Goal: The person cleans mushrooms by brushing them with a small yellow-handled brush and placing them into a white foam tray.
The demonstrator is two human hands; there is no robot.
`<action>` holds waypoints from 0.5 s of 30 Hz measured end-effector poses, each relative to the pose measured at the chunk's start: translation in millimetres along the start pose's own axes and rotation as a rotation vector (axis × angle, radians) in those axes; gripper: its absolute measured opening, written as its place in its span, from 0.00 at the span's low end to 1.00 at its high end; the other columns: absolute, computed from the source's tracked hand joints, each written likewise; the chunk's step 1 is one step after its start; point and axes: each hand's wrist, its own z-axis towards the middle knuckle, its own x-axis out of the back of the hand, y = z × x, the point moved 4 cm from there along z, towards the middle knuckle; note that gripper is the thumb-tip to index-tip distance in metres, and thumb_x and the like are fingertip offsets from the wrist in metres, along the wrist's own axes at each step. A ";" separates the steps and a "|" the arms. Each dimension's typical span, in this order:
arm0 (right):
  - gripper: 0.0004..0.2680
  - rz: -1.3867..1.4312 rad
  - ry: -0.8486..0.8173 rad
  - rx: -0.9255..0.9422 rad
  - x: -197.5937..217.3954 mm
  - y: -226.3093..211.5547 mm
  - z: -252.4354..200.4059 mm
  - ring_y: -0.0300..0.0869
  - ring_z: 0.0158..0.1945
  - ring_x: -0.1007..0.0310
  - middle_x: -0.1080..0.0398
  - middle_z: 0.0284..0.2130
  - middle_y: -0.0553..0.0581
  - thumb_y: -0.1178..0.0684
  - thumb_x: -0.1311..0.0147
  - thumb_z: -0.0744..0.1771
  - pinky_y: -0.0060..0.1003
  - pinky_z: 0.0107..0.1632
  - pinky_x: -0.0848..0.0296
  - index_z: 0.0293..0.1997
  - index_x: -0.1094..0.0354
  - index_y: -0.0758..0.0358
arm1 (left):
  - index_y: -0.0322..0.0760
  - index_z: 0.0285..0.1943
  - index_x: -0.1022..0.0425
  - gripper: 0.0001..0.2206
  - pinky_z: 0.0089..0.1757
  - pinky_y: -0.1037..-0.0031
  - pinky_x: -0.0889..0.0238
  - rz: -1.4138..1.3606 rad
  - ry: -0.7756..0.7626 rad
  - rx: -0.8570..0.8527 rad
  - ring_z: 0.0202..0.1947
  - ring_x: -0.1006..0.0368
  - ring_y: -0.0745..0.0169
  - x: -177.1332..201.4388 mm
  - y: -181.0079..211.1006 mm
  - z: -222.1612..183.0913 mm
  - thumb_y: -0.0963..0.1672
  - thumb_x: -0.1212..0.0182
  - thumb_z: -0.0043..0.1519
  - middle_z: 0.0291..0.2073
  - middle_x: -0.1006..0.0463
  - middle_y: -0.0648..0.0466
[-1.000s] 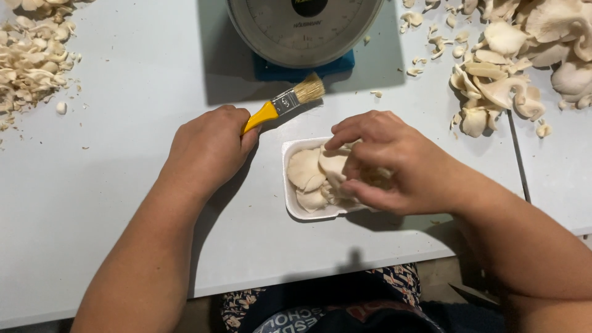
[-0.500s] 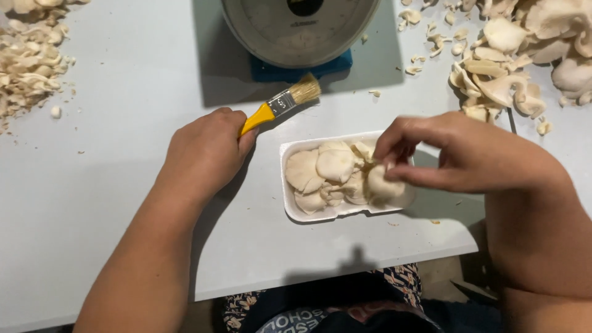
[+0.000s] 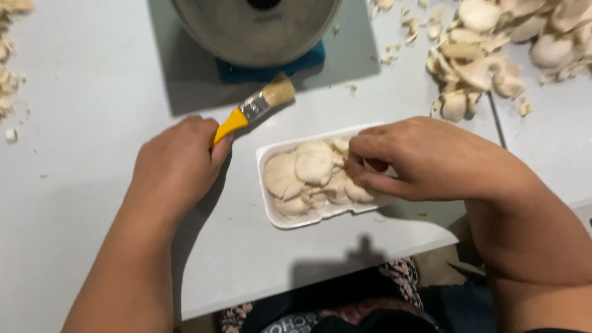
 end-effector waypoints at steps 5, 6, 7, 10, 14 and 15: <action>0.04 0.213 0.237 0.130 26.8 45.9 -19.9 0.30 0.24 0.23 0.21 0.28 0.46 0.56 0.46 0.66 0.23 0.26 0.23 0.40 0.25 0.55 | 0.44 0.41 0.26 0.14 0.35 0.53 0.33 -0.001 0.014 0.001 0.40 0.25 0.44 0.3 -1.4 0.0 0.52 0.53 0.68 0.40 0.24 0.53; 0.03 0.111 0.442 -0.099 37.8 68.3 -28.6 0.34 0.30 0.23 0.21 0.31 0.50 0.56 0.42 0.68 0.29 0.34 0.25 0.43 0.25 0.57 | 0.44 0.41 0.26 0.13 0.35 0.53 0.33 -0.003 0.007 0.003 0.40 0.25 0.44 0.1 -1.2 0.4 0.52 0.52 0.68 0.40 0.24 0.53; 0.03 0.009 0.650 -0.326 49.1 89.2 -41.1 0.38 0.37 0.23 0.21 0.35 0.54 0.57 0.38 0.70 0.35 0.41 0.28 0.47 0.24 0.60 | 0.45 0.42 0.26 0.13 0.35 0.53 0.32 -0.006 -0.001 0.004 0.40 0.25 0.45 0.0 -0.8 0.7 0.52 0.52 0.67 0.40 0.24 0.53; 0.02 -0.077 0.913 -0.488 50.9 157.3 -66.4 0.48 0.37 0.27 0.25 0.43 0.65 0.64 0.39 0.75 0.44 0.39 0.26 0.51 0.24 0.72 | 0.44 0.37 0.29 0.13 0.32 0.58 0.37 -0.026 -0.030 0.032 0.35 0.27 0.49 4.0 1.4 -3.3 0.50 0.54 0.68 0.35 0.26 0.55; 0.02 0.039 0.992 -0.549 46.5 192.8 -73.6 0.43 0.38 0.31 0.26 0.39 0.59 0.64 0.39 0.74 0.40 0.38 0.29 0.48 0.23 0.66 | 0.44 0.38 0.28 0.14 0.31 0.60 0.37 -0.007 -0.037 0.037 0.34 0.27 0.51 3.7 2.8 -3.0 0.51 0.55 0.70 0.36 0.26 0.56; 0.02 0.194 0.944 -0.661 49.4 179.0 -70.0 0.46 0.42 0.28 0.26 0.42 0.63 0.63 0.42 0.73 0.40 0.44 0.26 0.51 0.26 0.67 | 0.44 0.38 0.28 0.14 0.31 0.61 0.37 -0.003 -0.042 0.040 0.34 0.28 0.52 4.1 3.4 -3.5 0.51 0.55 0.70 0.36 0.26 0.56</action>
